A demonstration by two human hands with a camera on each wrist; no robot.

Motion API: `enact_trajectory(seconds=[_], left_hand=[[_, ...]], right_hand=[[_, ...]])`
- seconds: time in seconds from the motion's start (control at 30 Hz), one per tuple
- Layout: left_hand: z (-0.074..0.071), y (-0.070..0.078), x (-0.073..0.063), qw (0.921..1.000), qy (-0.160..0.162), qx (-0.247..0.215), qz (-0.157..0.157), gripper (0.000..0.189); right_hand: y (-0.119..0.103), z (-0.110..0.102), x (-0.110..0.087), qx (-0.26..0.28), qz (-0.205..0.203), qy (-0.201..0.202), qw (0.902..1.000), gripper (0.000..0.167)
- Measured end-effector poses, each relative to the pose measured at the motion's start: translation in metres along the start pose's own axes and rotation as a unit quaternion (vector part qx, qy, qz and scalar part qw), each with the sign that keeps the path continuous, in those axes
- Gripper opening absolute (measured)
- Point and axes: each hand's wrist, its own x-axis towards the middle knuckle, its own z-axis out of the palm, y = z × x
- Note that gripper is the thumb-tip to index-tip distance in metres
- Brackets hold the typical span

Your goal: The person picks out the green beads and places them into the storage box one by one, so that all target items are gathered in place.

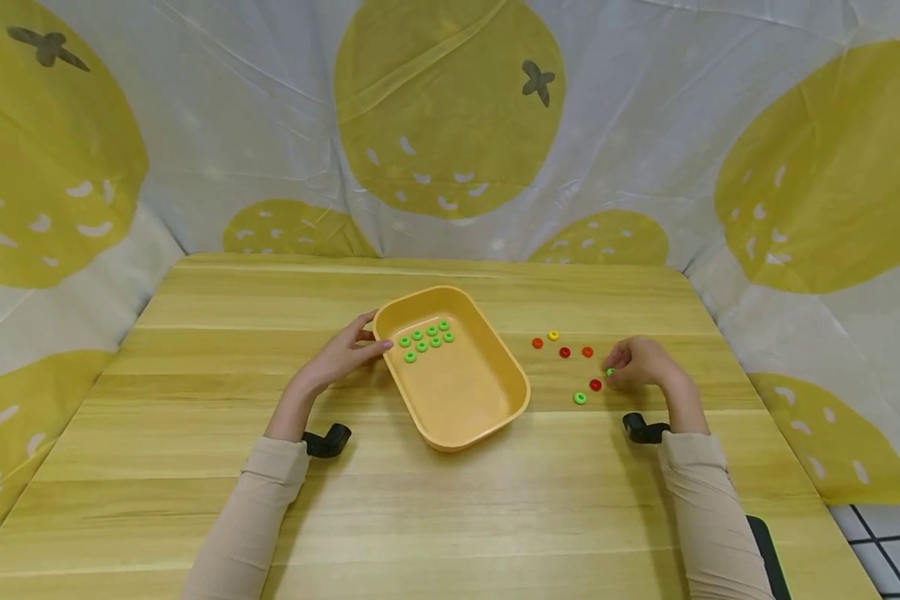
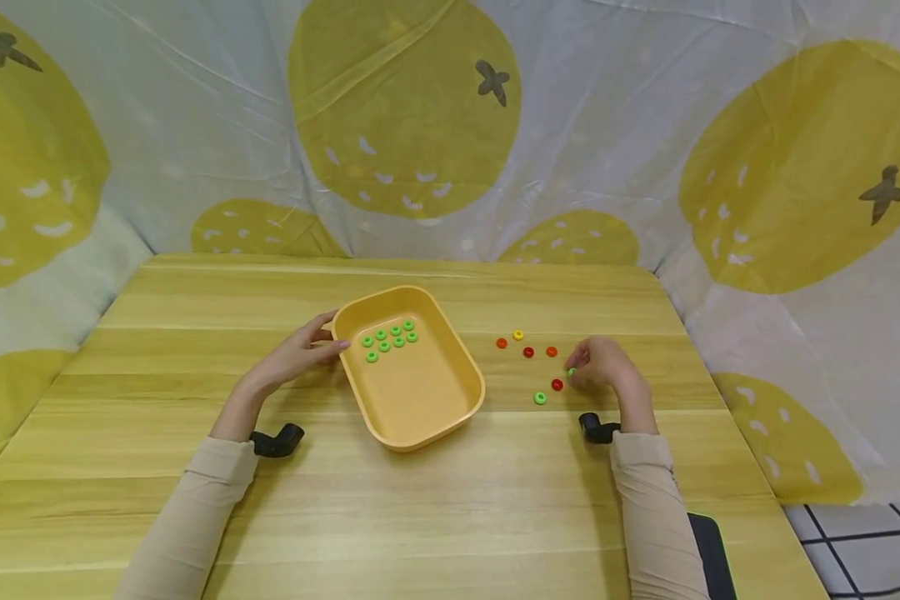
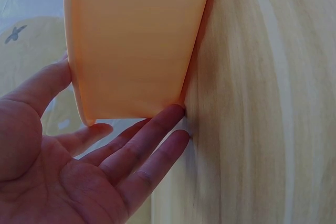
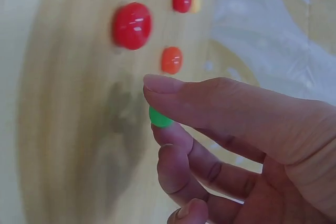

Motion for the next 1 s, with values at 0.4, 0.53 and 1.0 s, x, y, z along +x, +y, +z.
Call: enact_trajectory(seconds=[0.4, 0.53, 1.0], left_hand=[[-0.001, -0.003, 0.001, 1.0, 0.0, 0.007, 0.004, 0.072], [-0.001, -0.003, 0.0, 1.0, 0.002, 0.008, 0.001, 0.072], [0.001, -0.001, 0.0, 0.9999, 0.005, 0.014, 0.003, 0.071]], right_hand=[[-0.037, -0.016, 0.013, 0.001, -0.03, 0.057, 0.998, 0.018], [-0.063, -0.02, 0.021, 0.018, -0.046, 0.059, 0.9971, 0.019], [-0.157, -0.015, 0.058, 0.054, -0.129, 0.071, 0.9876, 0.019]])
